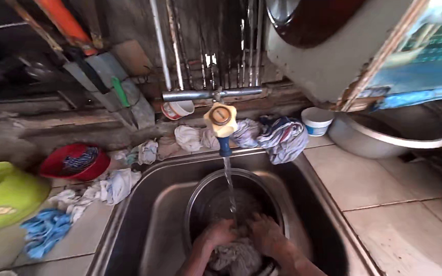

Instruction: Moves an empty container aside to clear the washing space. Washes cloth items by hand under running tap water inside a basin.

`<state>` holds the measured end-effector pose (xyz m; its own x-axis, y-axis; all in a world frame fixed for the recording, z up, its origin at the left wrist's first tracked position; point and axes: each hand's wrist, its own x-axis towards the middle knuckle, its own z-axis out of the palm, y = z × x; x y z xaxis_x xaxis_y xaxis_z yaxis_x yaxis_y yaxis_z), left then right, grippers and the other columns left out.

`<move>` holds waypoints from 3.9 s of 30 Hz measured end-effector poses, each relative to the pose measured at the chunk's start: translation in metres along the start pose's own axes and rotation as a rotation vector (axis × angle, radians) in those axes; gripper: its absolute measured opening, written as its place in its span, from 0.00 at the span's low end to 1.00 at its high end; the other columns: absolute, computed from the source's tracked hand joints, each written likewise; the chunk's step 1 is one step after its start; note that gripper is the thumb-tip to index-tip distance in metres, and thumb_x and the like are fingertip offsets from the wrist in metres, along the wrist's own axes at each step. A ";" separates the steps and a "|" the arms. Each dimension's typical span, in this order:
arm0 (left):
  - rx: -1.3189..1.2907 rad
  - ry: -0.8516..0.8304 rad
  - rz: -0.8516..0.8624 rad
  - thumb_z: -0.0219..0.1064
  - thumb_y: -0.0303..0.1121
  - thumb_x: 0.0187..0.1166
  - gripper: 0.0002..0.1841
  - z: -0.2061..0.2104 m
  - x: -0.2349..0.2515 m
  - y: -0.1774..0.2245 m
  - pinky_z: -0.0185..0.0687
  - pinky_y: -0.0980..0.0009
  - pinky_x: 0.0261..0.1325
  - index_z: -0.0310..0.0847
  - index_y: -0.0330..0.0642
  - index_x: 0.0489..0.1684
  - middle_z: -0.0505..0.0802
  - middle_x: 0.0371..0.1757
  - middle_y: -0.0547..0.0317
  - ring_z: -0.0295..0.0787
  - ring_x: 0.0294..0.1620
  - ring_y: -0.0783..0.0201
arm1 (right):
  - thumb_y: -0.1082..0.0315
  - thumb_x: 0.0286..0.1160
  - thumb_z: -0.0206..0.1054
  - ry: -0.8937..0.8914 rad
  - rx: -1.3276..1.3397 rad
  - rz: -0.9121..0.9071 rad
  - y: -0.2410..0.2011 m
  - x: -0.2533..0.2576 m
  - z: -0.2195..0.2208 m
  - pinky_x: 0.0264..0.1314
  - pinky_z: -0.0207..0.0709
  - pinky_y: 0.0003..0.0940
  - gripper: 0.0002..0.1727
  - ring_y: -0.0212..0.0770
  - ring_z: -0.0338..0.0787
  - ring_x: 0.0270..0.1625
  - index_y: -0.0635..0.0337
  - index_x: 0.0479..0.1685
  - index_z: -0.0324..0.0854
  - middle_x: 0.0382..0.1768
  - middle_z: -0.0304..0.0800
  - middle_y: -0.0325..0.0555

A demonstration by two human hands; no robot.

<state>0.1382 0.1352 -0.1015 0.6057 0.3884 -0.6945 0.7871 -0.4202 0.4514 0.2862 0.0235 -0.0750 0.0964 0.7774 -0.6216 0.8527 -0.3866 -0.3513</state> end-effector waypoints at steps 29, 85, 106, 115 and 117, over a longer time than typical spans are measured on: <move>0.325 0.218 0.042 0.70 0.25 0.73 0.39 -0.002 -0.035 -0.007 0.48 0.25 0.83 0.63 0.53 0.90 0.67 0.90 0.46 0.53 0.91 0.32 | 0.69 0.74 0.68 0.165 -0.089 0.082 -0.017 -0.027 0.000 0.78 0.62 0.74 0.35 0.70 0.62 0.86 0.43 0.85 0.69 0.83 0.69 0.60; 0.167 0.223 -0.027 0.60 0.36 0.87 0.19 0.033 -0.028 -0.004 0.64 0.30 0.78 0.81 0.57 0.75 0.69 0.87 0.40 0.56 0.87 0.29 | 0.46 0.88 0.56 -0.111 -0.284 -0.202 0.002 0.010 0.026 0.76 0.26 0.93 0.29 0.74 0.23 0.93 0.23 0.88 0.64 0.97 0.36 0.48; 0.184 0.254 -0.028 0.67 0.38 0.78 0.22 0.027 -0.026 -0.003 0.65 0.32 0.78 0.83 0.53 0.73 0.73 0.84 0.44 0.60 0.86 0.32 | 0.49 0.79 0.67 -0.082 -0.114 -0.092 -0.035 -0.002 0.036 0.76 0.65 0.77 0.41 0.77 0.48 0.90 0.47 0.92 0.58 0.94 0.42 0.62; 0.043 0.121 -0.046 0.61 0.60 0.82 0.25 0.011 -0.033 -0.009 0.60 0.31 0.80 0.90 0.54 0.63 0.95 0.60 0.50 0.86 0.69 0.45 | 0.37 0.60 0.79 0.016 -0.009 -0.074 -0.026 0.014 -0.021 0.77 0.58 0.79 0.41 0.66 0.63 0.86 0.45 0.76 0.79 0.82 0.72 0.55; 0.081 0.076 -0.043 0.59 0.59 0.84 0.26 0.012 -0.031 -0.007 0.57 0.30 0.81 0.90 0.52 0.64 0.94 0.62 0.48 0.85 0.71 0.43 | 0.40 0.53 0.85 0.049 0.062 -0.152 -0.018 0.023 -0.021 0.80 0.36 0.88 0.52 0.69 0.37 0.94 0.34 0.87 0.67 0.94 0.49 0.50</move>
<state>0.1127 0.1166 -0.0899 0.5813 0.4670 -0.6663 0.8024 -0.4653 0.3738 0.2842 0.0587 -0.0678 -0.0049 0.8519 -0.5236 0.8261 -0.2916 -0.4822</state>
